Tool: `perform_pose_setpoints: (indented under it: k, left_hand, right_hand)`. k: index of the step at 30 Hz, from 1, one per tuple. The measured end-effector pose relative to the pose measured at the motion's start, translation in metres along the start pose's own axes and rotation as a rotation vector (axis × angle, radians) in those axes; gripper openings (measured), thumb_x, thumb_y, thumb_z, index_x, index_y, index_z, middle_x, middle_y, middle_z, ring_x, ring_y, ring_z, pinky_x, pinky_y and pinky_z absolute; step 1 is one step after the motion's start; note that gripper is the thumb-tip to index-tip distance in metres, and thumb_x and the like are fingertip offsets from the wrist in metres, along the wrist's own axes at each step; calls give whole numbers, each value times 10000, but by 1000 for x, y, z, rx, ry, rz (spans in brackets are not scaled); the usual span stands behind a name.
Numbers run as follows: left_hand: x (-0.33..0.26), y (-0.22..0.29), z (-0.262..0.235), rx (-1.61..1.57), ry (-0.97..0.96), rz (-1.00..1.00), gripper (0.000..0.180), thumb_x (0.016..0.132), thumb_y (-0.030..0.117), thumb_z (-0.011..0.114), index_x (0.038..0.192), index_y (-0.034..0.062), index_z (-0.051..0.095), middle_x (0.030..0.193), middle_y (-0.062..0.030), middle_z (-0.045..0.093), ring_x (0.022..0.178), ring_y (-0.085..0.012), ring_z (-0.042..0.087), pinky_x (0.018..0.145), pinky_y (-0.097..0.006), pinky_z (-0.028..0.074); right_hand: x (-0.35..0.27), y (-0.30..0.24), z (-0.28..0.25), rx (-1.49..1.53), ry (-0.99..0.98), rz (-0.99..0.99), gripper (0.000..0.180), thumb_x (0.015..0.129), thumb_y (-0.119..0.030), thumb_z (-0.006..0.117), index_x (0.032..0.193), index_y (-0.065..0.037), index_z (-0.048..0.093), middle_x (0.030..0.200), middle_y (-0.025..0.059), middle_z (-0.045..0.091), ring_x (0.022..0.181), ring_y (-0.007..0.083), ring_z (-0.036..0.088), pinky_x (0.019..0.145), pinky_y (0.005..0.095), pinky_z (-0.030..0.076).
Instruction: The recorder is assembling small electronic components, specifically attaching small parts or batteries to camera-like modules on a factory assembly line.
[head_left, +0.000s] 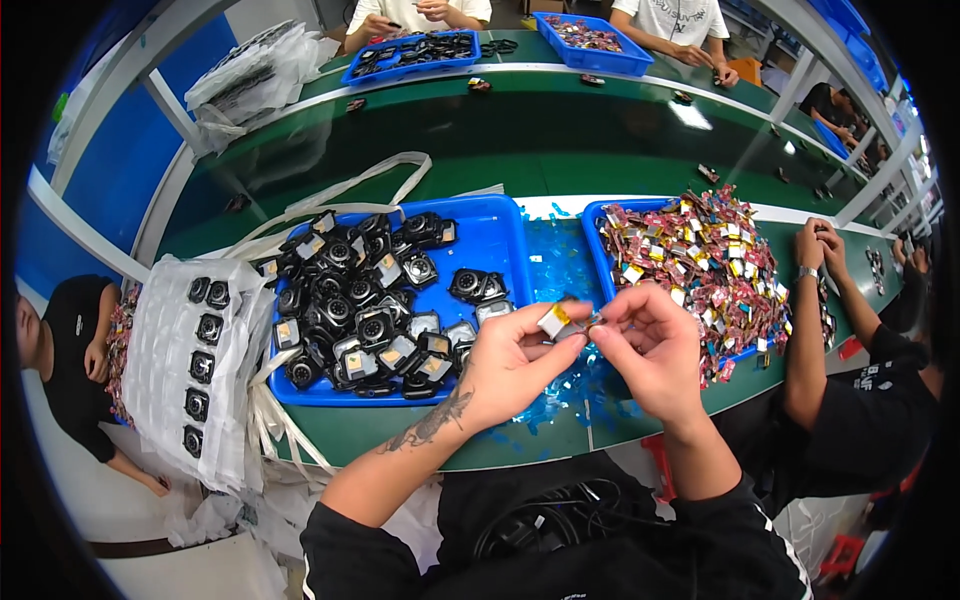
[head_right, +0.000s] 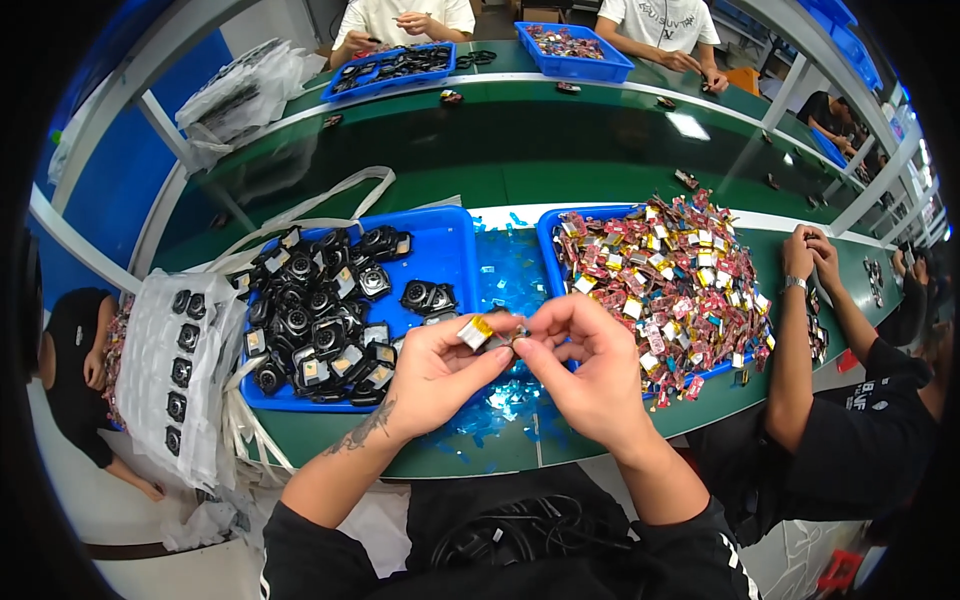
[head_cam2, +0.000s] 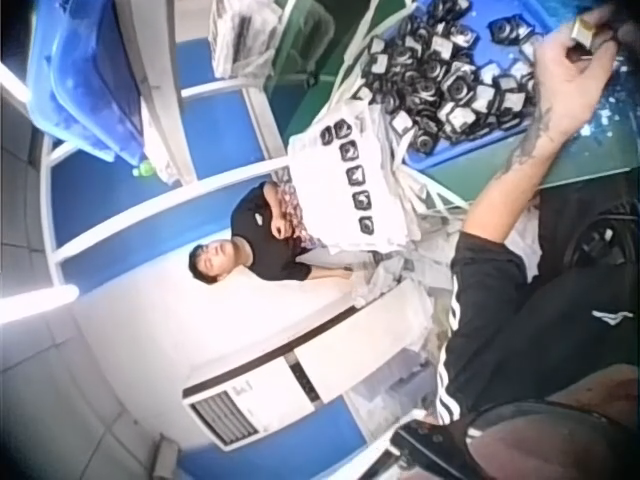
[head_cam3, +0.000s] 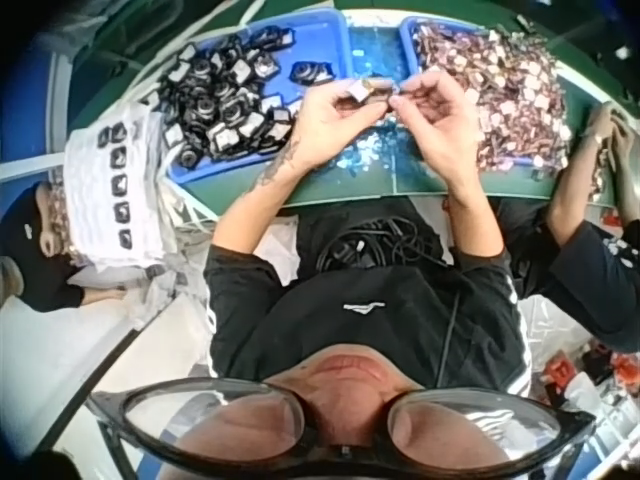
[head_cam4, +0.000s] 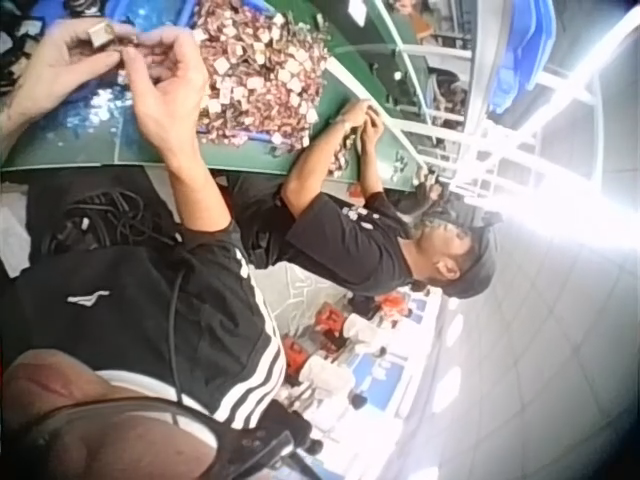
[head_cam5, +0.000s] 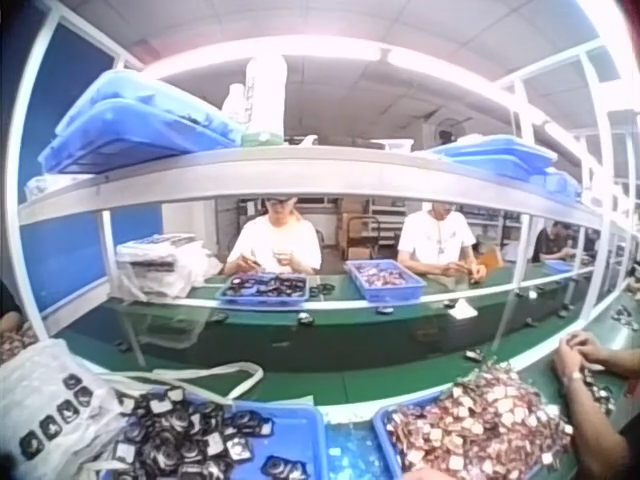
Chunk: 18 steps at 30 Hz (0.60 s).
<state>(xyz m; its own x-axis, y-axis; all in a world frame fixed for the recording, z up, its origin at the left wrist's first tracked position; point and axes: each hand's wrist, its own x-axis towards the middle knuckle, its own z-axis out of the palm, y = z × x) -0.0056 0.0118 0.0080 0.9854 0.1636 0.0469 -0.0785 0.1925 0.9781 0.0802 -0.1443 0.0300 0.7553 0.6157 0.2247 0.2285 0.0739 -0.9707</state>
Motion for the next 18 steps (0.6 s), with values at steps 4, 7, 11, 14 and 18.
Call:
perform_pose_setpoints:
  k: [4,7,11,14,18]
  left_hand:
    - [0,0,2,-133,-31,60,484,918,-34,560,1387,-13,444,1245,-110,579,1087,-127,590,925,-243,488]
    - [1,-5,3,-116,-13,123,462,917,-44,550,1371,-14,467,1276,-111,572,1101,-133,589,948,-250,474]
    - [-2,-8,2,-91,-7,161,451,910,-64,538,1355,-15,485,1306,-114,562,1122,-132,577,950,-260,474]
    - [-1,-6,3,-109,-12,166,439,904,-73,537,1338,-17,502,1299,-114,568,1128,-134,574,949,-264,478]
    - [3,-6,3,-69,-6,178,445,896,-79,540,1335,-14,507,1291,-121,576,1135,-139,574,950,-267,481]
  right_hand:
    - [4,1,5,135,76,62,250,834,29,680,1050,11,556,904,41,631,826,72,604,635,193,499]
    - [2,8,8,-39,74,-40,261,829,32,685,1053,3,554,915,43,636,816,65,602,639,194,486]
    - [-1,1,8,-141,70,-77,270,820,32,695,1043,-1,546,894,38,638,775,60,589,655,192,473]
    - [4,1,3,-78,40,-31,274,812,34,699,1033,-4,542,864,39,637,737,60,577,647,197,469]
    - [10,-4,-4,-260,-3,-25,316,781,46,711,1037,-23,540,848,50,632,684,76,555,618,215,463]
